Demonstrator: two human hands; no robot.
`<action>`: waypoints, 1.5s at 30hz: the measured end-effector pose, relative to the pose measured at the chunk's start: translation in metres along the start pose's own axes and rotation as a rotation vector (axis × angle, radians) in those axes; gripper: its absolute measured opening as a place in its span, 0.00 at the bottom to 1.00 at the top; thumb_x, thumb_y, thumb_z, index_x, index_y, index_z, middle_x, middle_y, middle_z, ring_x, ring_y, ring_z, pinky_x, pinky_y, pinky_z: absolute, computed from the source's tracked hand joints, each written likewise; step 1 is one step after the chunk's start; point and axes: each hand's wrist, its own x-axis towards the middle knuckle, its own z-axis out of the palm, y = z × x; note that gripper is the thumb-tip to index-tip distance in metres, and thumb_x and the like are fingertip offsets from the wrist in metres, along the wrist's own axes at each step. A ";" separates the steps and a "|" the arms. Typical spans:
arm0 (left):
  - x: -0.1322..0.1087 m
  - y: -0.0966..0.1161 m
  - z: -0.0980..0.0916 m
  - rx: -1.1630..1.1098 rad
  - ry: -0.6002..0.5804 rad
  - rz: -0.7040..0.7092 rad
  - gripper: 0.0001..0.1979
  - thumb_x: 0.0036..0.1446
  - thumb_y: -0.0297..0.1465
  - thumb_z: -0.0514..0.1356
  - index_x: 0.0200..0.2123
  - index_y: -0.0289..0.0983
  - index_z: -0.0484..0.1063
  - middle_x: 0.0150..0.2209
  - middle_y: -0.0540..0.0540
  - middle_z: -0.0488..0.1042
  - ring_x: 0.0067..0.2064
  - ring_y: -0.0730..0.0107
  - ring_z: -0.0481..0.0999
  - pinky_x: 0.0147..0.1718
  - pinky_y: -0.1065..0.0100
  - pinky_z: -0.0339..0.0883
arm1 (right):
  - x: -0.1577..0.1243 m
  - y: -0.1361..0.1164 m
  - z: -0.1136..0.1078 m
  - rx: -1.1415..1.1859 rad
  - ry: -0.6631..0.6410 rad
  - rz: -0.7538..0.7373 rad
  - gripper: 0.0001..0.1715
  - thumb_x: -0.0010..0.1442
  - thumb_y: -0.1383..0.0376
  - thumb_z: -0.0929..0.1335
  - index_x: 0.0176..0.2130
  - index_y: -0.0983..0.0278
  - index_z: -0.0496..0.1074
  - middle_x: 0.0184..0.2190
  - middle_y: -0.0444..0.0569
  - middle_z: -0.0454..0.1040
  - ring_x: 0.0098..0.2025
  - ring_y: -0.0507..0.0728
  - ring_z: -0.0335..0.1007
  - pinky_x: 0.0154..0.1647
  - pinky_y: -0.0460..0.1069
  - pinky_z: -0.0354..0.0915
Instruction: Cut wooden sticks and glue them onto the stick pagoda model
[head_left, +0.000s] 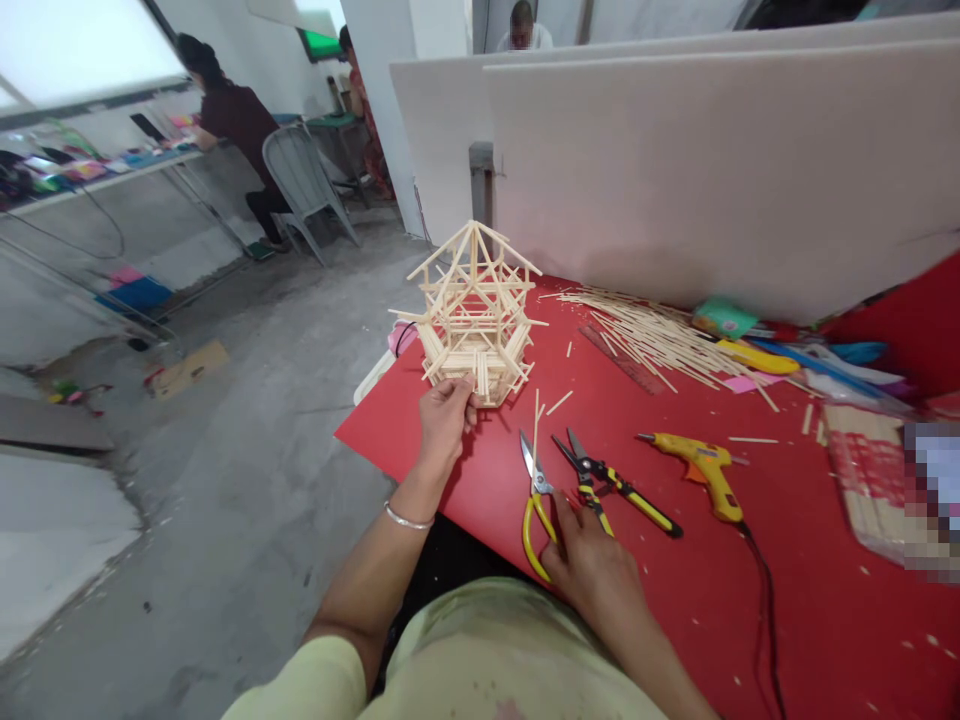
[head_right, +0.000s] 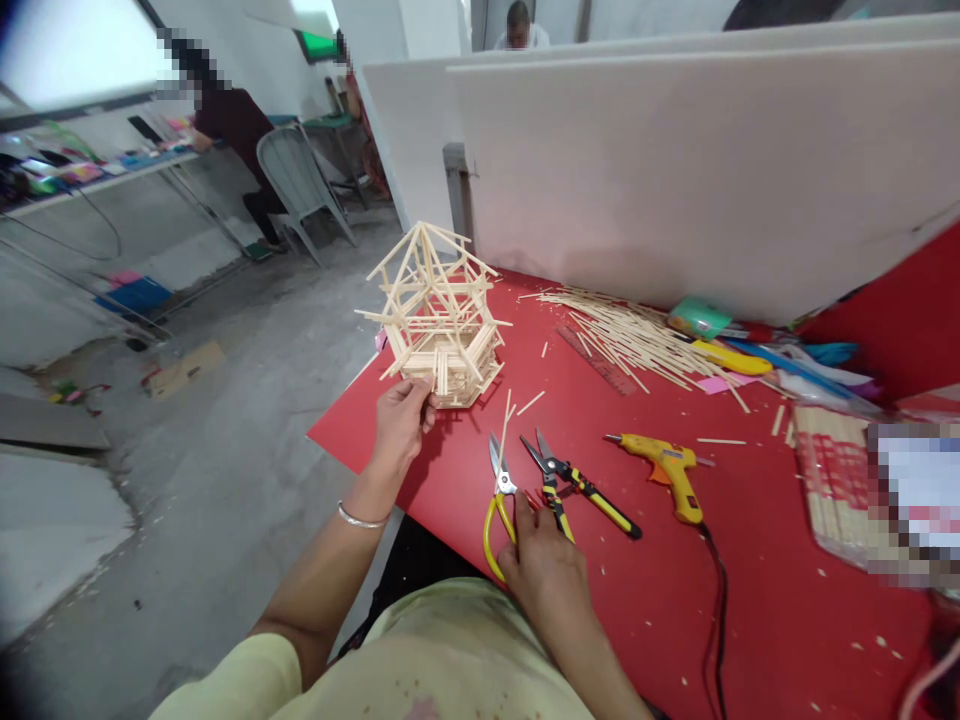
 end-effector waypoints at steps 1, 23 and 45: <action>0.000 0.000 0.000 0.004 0.001 0.003 0.17 0.50 0.42 0.67 0.24 0.35 0.69 0.18 0.53 0.71 0.13 0.82 0.62 0.10 0.77 0.50 | 0.000 0.000 0.000 0.002 -0.001 0.000 0.32 0.60 0.64 0.64 0.63 0.65 0.64 0.48 0.59 0.73 0.34 0.60 0.76 0.28 0.49 0.67; -0.006 0.001 0.004 -0.032 -0.017 -0.053 0.17 0.48 0.43 0.68 0.24 0.35 0.69 0.21 0.50 0.75 0.14 0.78 0.68 0.10 0.76 0.56 | 0.000 -0.001 -0.001 -0.019 -0.011 0.004 0.32 0.60 0.64 0.63 0.63 0.64 0.63 0.46 0.58 0.74 0.33 0.59 0.75 0.27 0.48 0.65; -0.006 0.001 0.005 -0.034 -0.016 -0.051 0.17 0.49 0.43 0.67 0.24 0.35 0.69 0.21 0.49 0.75 0.14 0.78 0.67 0.10 0.76 0.56 | 0.000 0.000 -0.001 -0.019 0.005 -0.002 0.32 0.60 0.64 0.63 0.63 0.64 0.63 0.44 0.57 0.74 0.33 0.58 0.75 0.26 0.47 0.64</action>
